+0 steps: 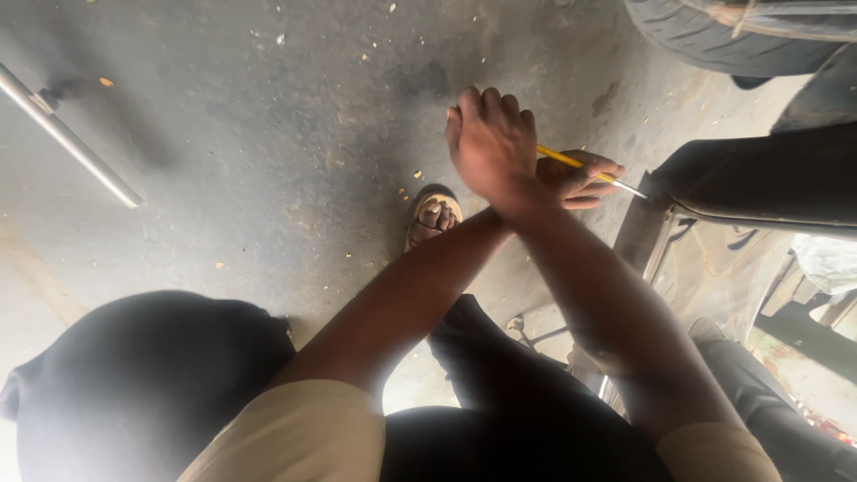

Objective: Using a screwdriver and wrench to remove and adjust body panels on a scooter.

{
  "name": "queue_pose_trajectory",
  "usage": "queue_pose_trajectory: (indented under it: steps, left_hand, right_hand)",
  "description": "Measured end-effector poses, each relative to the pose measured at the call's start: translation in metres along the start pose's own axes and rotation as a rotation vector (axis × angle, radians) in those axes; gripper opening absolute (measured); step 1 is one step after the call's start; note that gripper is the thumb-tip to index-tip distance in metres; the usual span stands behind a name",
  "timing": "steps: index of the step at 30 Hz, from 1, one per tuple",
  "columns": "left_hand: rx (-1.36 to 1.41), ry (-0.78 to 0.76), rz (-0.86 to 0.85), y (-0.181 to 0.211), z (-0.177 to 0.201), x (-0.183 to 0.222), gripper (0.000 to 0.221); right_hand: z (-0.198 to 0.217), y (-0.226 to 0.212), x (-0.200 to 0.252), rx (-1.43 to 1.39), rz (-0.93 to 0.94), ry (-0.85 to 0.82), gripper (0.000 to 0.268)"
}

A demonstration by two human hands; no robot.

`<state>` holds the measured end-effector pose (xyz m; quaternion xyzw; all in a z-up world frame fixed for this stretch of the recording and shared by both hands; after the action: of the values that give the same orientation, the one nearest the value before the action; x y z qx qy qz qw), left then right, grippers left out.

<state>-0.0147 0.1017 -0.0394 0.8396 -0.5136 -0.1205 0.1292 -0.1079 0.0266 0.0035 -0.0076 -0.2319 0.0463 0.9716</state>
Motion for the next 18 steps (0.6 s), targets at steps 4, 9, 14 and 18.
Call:
queue_pose_trajectory:
  steps: [4,9,14,18]
  left_hand:
    - [0.101,-0.022,-0.002,-0.016,0.005,-0.001,0.048]
    - [0.031,-0.079,-0.034,-0.005,-0.012,0.009,0.054]
    - [-0.169,0.003,0.043,-0.020,-0.001,0.000,0.057]
    - [0.034,0.007,0.098,-0.018,-0.002,0.004,0.056]
  right_hand:
    - [0.002,-0.004,-0.005,0.007,-0.119,-0.115,0.037]
    - [-0.001,0.018,-0.019,-0.261,-0.360,-0.677,0.043]
    - [-0.051,0.026,-0.007,-0.082,-0.150,-0.324,0.044]
    - [-0.028,0.015,-0.022,0.010,-0.176,-0.244,0.046]
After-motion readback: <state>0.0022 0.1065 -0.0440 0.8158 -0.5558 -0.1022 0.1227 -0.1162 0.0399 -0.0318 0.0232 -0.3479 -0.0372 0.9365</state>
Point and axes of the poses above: each hand's wrist, its own x-axis away from the middle knuckle, its own z-axis out of the back of the hand, y = z × x, the point moved 4 cm from there along -x, towards the middle knuckle, and after that the axes turned 8 degrees about -y, right-handed, at the moved point
